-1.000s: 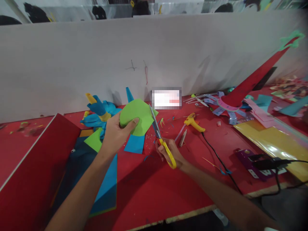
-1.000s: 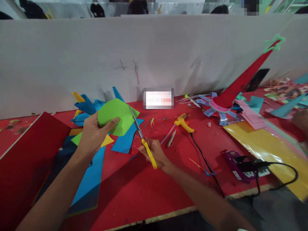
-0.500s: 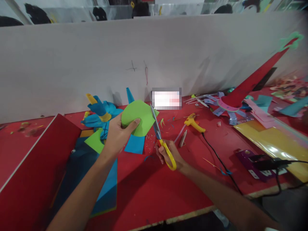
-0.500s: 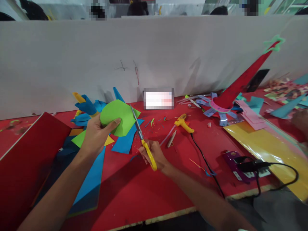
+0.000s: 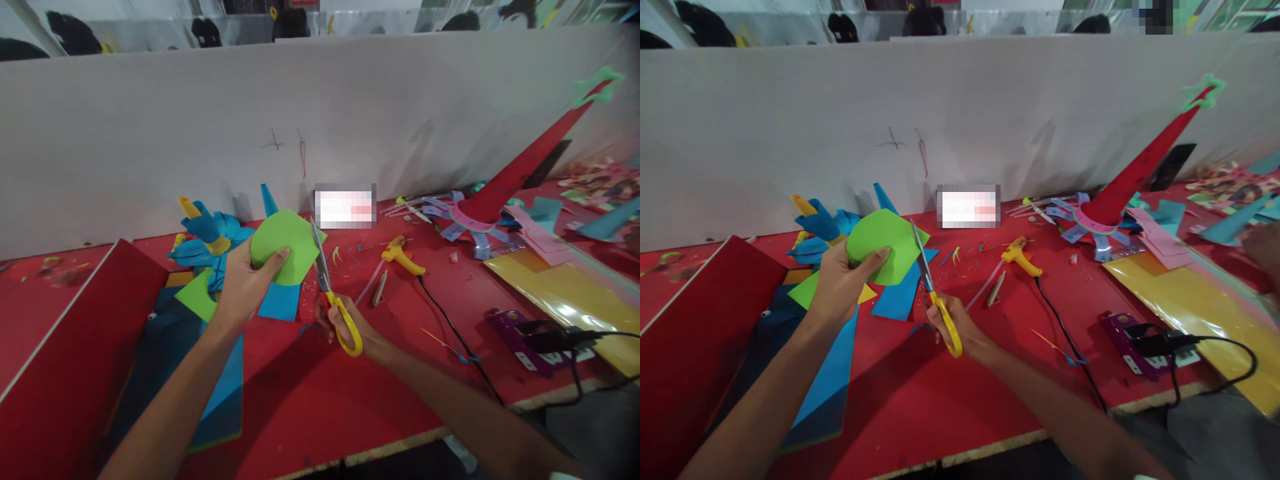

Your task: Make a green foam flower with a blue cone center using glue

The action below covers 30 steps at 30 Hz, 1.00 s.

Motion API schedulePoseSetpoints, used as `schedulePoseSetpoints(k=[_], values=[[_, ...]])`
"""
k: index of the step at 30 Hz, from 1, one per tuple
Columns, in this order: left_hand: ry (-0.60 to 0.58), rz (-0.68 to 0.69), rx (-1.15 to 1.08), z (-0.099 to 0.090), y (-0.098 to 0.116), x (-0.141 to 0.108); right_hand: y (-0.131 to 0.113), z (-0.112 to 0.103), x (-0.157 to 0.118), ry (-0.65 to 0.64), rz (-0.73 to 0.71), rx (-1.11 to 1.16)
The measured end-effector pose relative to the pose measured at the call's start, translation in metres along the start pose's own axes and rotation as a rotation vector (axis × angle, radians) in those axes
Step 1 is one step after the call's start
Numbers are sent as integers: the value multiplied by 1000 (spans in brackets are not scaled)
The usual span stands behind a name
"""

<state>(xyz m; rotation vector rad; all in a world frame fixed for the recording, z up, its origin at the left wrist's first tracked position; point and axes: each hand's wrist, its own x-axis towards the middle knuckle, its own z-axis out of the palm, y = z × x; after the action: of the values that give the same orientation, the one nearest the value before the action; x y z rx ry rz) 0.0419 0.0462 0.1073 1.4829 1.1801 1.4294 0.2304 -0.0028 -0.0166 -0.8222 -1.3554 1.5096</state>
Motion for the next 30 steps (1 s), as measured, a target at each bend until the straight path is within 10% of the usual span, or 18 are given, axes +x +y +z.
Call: schedulePoseSetpoints(k=[21,30], values=[[9,-45,-33,20,-10,-16,-13,32,-15,56,124,128],[32,58,117,-1,6,0,-11,23,-5,-9,22,135]])
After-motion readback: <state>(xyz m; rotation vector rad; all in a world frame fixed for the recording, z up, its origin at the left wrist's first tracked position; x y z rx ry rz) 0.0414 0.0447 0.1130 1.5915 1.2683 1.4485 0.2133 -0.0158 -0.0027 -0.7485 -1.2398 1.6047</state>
